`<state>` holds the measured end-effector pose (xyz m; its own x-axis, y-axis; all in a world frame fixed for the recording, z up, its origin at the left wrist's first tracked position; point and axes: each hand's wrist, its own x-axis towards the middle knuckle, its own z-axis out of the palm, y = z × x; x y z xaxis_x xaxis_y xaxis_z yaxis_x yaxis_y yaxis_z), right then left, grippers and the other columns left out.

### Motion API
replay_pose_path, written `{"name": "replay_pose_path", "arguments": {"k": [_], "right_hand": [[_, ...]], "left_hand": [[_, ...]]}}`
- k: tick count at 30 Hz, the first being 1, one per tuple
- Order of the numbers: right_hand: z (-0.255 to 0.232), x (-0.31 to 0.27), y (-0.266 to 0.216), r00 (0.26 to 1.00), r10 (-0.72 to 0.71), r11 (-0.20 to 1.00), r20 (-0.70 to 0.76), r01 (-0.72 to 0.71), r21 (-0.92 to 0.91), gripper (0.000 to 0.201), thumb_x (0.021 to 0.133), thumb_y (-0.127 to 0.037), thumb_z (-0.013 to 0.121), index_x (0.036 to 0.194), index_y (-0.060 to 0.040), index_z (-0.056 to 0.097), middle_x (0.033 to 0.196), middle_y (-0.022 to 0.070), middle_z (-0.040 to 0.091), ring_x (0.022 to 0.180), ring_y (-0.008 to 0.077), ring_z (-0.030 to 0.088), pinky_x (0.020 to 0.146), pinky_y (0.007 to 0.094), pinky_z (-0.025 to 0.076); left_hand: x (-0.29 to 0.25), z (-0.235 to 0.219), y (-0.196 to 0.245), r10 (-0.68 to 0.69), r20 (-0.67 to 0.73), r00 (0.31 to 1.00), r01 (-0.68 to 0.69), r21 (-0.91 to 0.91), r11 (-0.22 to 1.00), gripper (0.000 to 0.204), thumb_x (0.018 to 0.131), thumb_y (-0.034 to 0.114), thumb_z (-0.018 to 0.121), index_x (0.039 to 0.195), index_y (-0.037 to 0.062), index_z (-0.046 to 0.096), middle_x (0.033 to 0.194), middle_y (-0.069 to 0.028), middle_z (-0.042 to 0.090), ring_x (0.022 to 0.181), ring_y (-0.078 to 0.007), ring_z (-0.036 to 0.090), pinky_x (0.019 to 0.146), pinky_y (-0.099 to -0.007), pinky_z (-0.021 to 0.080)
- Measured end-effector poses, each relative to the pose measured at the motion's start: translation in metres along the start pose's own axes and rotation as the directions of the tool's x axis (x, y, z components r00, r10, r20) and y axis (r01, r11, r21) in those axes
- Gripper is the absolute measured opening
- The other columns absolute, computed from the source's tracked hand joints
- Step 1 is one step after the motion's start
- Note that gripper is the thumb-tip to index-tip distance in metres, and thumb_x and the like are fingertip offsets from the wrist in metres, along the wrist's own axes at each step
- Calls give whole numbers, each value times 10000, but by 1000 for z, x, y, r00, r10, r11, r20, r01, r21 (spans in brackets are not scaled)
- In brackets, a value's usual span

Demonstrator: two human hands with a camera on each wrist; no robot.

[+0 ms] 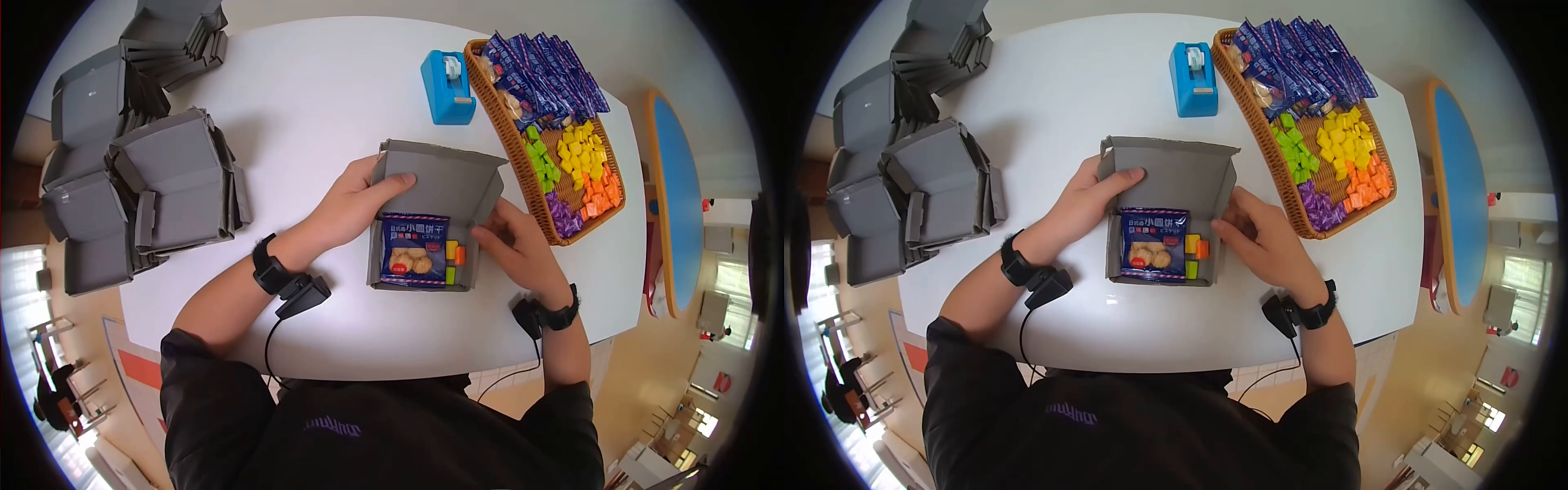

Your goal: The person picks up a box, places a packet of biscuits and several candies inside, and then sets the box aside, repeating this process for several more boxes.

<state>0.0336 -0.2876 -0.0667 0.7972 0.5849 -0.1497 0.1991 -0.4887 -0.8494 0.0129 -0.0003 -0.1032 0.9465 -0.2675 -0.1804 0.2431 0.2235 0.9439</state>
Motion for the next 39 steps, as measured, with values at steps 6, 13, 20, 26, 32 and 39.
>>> {"name": "replay_pose_path", "arguments": {"k": [6, 13, 20, 26, 32, 39], "right_hand": [[-1, 1, -5, 999, 29, 998, 17, -28, -58, 220, 1013, -155, 681, 1146, -6, 587, 782, 44, 635, 632, 117, 576, 596, 277, 452], [1, 1, -6, 999, 48, 996, 20, -46, -71, 270, 992, -212, 728, 1130, -13, 609, 768, 45, 628, 634, 130, 583, 601, 285, 464], [0, 0, -9, 999, 36, 995, 34, -33, -92, 274, 987, -221, 738, 1099, -11, 604, 769, 49, 624, 639, 134, 592, 600, 285, 469], [0, 0, -10, 999, 36, 995, 37, -32, -89, 278, 986, -211, 739, 1127, -7, 613, 769, 47, 623, 641, 132, 595, 603, 283, 473], [1, 0, -12, 999, 37, 995, 36, -34, -90, 284, 985, -199, 739, 1157, -5, 621, 774, 46, 626, 643, 123, 601, 600, 277, 475], [1, -1, -11, 999, 37, 995, 38, -33, -94, 324, 984, -188, 737, 1227, -5, 627, 786, 50, 630, 655, 122, 613, 611, 272, 482]], "left_hand": [[0, 0, 1, 10, -6, 1000, -10, 34, 999, 386, 1091, 257, 572, 1352, -21, 631, 1186, -93, 721, 1095, -135, 659, 957, -309, 535], [0, 2, 0, 8, -18, 1000, -7, 76, 997, 411, 1099, 282, 568, 1351, -36, 627, 1189, -103, 728, 1101, -147, 671, 966, -313, 541], [0, 2, 0, 30, 4, 1000, -30, 102, 994, 397, 1085, 272, 604, 1331, -37, 639, 1185, -109, 735, 1093, -147, 676, 971, -318, 541], [0, 1, 2, 23, 8, 1000, -24, 116, 993, 386, 1079, 272, 614, 1322, -28, 643, 1190, -106, 738, 1098, -150, 679, 977, -321, 540], [-1, 1, 4, 20, 12, 1000, -22, 119, 993, 382, 1075, 266, 617, 1323, -23, 644, 1196, -107, 739, 1102, -155, 681, 976, -325, 541], [-1, 1, 3, 19, 10, 1000, -20, 119, 993, 378, 1074, 262, 613, 1319, -24, 647, 1204, -119, 740, 1098, -166, 690, 978, -328, 544]]}}
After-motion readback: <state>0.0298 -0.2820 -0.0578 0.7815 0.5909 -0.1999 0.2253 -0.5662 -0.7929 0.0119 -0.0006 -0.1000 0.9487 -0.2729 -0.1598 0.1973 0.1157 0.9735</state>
